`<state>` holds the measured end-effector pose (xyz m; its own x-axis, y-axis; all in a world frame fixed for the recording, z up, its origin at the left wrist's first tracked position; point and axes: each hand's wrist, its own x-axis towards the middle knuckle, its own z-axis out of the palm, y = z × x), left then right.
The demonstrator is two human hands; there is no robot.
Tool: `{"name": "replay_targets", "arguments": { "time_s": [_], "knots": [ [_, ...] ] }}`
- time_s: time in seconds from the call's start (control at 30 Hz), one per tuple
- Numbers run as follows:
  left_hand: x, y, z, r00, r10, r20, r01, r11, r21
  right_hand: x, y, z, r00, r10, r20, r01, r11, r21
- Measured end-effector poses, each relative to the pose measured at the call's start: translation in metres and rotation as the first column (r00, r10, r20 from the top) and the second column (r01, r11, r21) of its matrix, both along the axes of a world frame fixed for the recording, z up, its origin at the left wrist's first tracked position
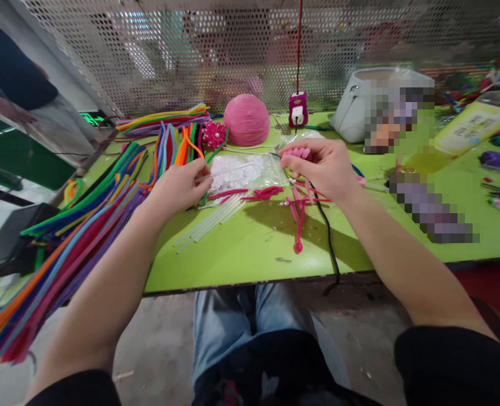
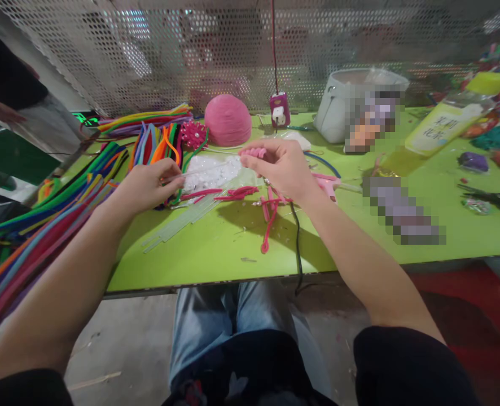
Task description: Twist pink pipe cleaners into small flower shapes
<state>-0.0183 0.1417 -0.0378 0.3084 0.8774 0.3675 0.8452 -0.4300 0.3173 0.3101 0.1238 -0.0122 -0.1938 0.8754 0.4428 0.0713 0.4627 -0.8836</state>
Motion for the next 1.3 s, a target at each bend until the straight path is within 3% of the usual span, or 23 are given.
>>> {"name": "replay_targets", "arguments": {
  "time_s": [0.07, 0.13, 0.2, 0.27, 0.37, 0.47, 0.63, 0.77, 0.9, 1.03, 1.13, 1.2, 1.27, 1.3],
  "knots": [
    [-0.001, 0.005, -0.004, 0.998, -0.061, -0.014, 0.062, 0.996, 0.065, -0.003, -0.005, 0.0, 0.998, 0.04, 0.049, -0.039, 0.999, -0.016],
    [0.01, -0.002, -0.001, 0.986, -0.137, 0.094, 0.124, 0.984, 0.131, -0.008, -0.011, -0.003, 0.989, 0.108, 0.096, -0.102, 0.992, -0.068],
    [0.03, -0.02, 0.006, 0.933, -0.2, 0.298, 0.195, 0.98, 0.049, -0.013, -0.017, -0.006, 0.973, 0.174, 0.148, -0.159, 0.981, -0.11],
    [0.053, -0.041, 0.013, 0.813, -0.229, 0.536, 0.309, 0.949, -0.064, -0.017, -0.021, -0.009, 0.958, 0.215, 0.187, -0.201, 0.975, -0.092],
    [0.075, -0.059, 0.016, 0.661, -0.188, 0.727, 0.449, 0.875, -0.182, -0.021, -0.025, -0.011, 0.942, 0.199, 0.27, -0.229, 0.97, 0.083],
    [0.081, -0.06, 0.013, 0.582, -0.092, 0.808, 0.48, 0.841, -0.251, -0.022, -0.026, -0.014, 0.925, 0.132, 0.357, -0.236, 0.935, 0.266],
    [0.077, -0.054, 0.011, 0.554, -0.073, 0.829, 0.413, 0.889, -0.198, -0.019, -0.025, -0.018, 0.92, 0.118, 0.373, -0.229, 0.936, 0.267],
    [0.074, -0.052, 0.011, 0.543, -0.047, 0.838, 0.383, 0.902, -0.197, -0.012, -0.02, -0.014, 0.95, 0.057, 0.308, -0.147, 0.949, 0.279],
    [0.074, -0.052, 0.009, 0.549, -0.069, 0.833, 0.415, 0.887, -0.201, -0.01, -0.018, -0.01, 0.916, -0.047, 0.398, -0.156, 0.873, 0.462],
    [0.078, -0.055, 0.005, 0.566, -0.099, 0.818, 0.485, 0.843, -0.233, -0.015, -0.023, -0.01, 0.871, -0.075, 0.485, -0.233, 0.806, 0.543],
    [0.08, -0.058, 0.003, 0.591, -0.147, 0.793, 0.429, 0.89, -0.154, -0.014, -0.025, -0.01, 0.869, -0.211, 0.447, -0.128, 0.777, 0.616],
    [0.079, -0.059, 0.002, 0.632, -0.181, 0.754, 0.321, 0.946, -0.042, -0.01, -0.02, -0.01, 0.877, -0.299, 0.377, 0.061, 0.846, 0.53],
    [0.077, -0.061, 0.002, 0.702, -0.223, 0.676, 0.224, 0.971, 0.088, -0.006, -0.01, -0.013, 0.912, -0.261, 0.316, 0.2, 0.957, 0.212],
    [0.076, -0.062, 0.002, 0.741, -0.249, 0.624, 0.203, 0.968, 0.146, -0.004, -0.004, -0.016, 0.944, -0.183, 0.274, 0.192, 0.981, -0.007]
  ]
}}
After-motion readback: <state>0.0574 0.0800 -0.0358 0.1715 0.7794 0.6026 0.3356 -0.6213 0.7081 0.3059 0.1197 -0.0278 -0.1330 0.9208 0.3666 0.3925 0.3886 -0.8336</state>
